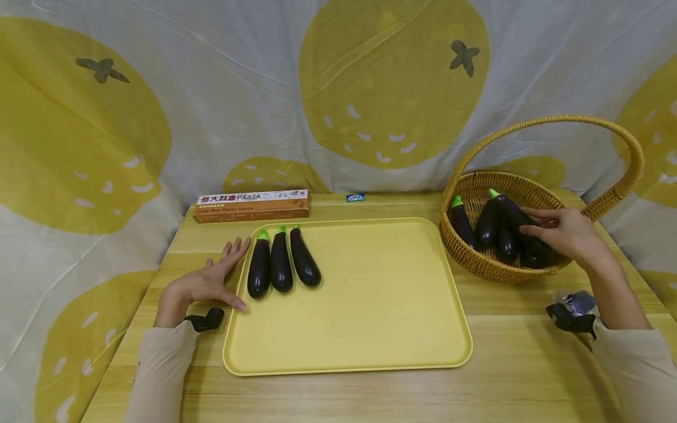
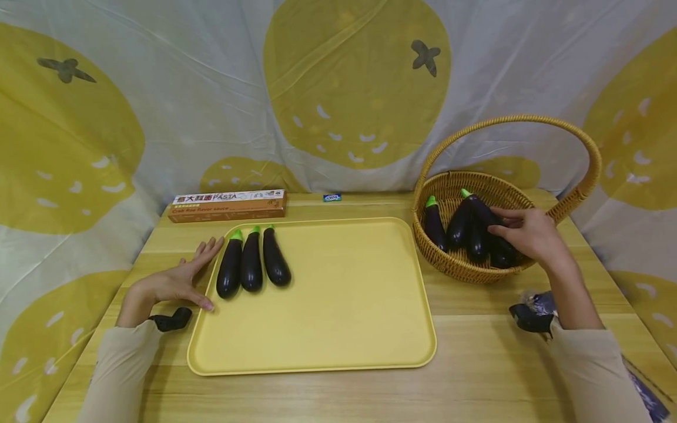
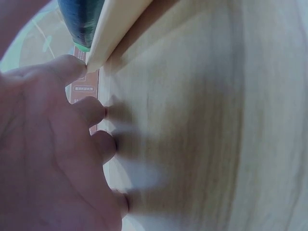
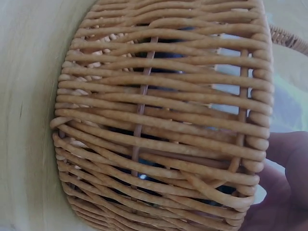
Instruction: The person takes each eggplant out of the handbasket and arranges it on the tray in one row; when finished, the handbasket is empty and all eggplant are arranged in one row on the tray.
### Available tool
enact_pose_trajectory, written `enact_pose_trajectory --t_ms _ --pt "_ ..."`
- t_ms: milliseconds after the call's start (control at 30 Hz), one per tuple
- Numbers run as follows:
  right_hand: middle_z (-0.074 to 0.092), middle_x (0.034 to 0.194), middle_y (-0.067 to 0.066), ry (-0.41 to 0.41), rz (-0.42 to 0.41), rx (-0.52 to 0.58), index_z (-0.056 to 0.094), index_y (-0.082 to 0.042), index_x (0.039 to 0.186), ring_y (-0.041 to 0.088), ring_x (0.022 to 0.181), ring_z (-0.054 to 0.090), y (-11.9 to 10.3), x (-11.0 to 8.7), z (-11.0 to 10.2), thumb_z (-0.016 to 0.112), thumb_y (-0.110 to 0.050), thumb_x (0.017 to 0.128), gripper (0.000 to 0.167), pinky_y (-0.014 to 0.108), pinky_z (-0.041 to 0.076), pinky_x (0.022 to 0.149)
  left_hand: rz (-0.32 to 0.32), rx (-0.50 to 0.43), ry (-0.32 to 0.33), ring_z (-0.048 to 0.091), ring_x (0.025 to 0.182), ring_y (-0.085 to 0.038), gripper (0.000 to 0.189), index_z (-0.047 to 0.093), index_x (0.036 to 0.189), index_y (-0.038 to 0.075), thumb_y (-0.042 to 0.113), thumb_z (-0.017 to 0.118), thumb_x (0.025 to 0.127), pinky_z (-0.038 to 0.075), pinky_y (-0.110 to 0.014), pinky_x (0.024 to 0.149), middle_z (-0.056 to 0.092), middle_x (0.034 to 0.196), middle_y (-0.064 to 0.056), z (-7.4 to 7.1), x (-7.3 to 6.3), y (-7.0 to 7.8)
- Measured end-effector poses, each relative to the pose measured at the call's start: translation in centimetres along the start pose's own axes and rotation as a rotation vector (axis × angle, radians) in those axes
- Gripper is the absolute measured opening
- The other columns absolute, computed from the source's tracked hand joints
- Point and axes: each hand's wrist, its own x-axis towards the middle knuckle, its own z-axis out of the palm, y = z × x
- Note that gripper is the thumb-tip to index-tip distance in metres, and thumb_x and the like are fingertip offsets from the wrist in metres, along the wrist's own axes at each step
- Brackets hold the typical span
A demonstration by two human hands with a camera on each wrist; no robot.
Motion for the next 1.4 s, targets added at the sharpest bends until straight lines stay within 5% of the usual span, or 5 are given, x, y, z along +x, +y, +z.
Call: enact_pose_trajectory --t_ms 400,633,833,1067,1400 --pt "0.063 0.135 0.029 -0.072 -0.055 0.102 0.056 -0.011 0.15 0.008 0.078 0.058 -3.1 -2.3 -0.4 0.067 -0.042 0.101 0.059 0.031 0.04 0.053 0.005 -0.011 0.0 -0.033 0.15 -0.051 0.146 -0.011 0.166 0.011 0.031 0.096 0.07 -0.02 -0.081 0.11 -0.031 0.166 -0.026 0.0 -0.1 0.1" --pt "0.068 0.088 -0.002 -0.224 -0.155 0.199 0.063 -0.017 0.145 0.007 0.048 0.025 -7.1 -4.3 0.3 0.072 -0.033 0.098 0.05 0.029 0.033 0.043 0.001 -0.003 -0.002 -0.032 0.151 -0.05 0.145 -0.011 0.166 0.011 0.032 0.096 0.07 -0.019 -0.081 0.111 -0.03 0.166 -0.026 -0.1 -0.1 0.0" --pt "0.07 0.134 0.019 -0.343 -0.323 0.233 0.067 -0.014 0.139 -0.003 0.058 0.038 -12.0 -4.0 4.3 0.072 -0.028 0.098 0.044 0.024 0.038 0.053 0.003 0.006 0.0 -0.032 0.151 -0.05 0.145 -0.011 0.166 0.013 0.032 0.096 0.071 -0.019 -0.081 0.112 -0.03 0.167 -0.025 -0.1 -0.1 -0.1" --pt "0.075 0.123 0.015 -0.378 -0.285 0.305 0.066 -0.012 0.141 0.015 0.095 0.069 -17.3 -0.8 10.5 0.072 -0.03 0.097 0.048 0.027 0.049 0.073 -0.003 0.004 0.003 -0.032 0.151 -0.05 0.146 -0.012 0.166 0.013 0.032 0.096 0.07 -0.019 -0.081 0.112 -0.03 0.166 -0.026 0.0 -0.1 -0.1" --pt "0.074 0.113 0.013 -0.39 -0.146 0.412 0.066 -0.015 0.141 0.017 0.079 0.054 -23.3 2.9 16.1 0.071 -0.028 0.096 0.047 0.028 0.039 0.064 0.001 0.005 0.006 -0.032 0.151 -0.05 0.148 -0.011 0.166 0.013 0.032 0.097 0.068 -0.019 -0.082 0.111 -0.029 0.167 -0.026 -0.1 0.0 0.1"
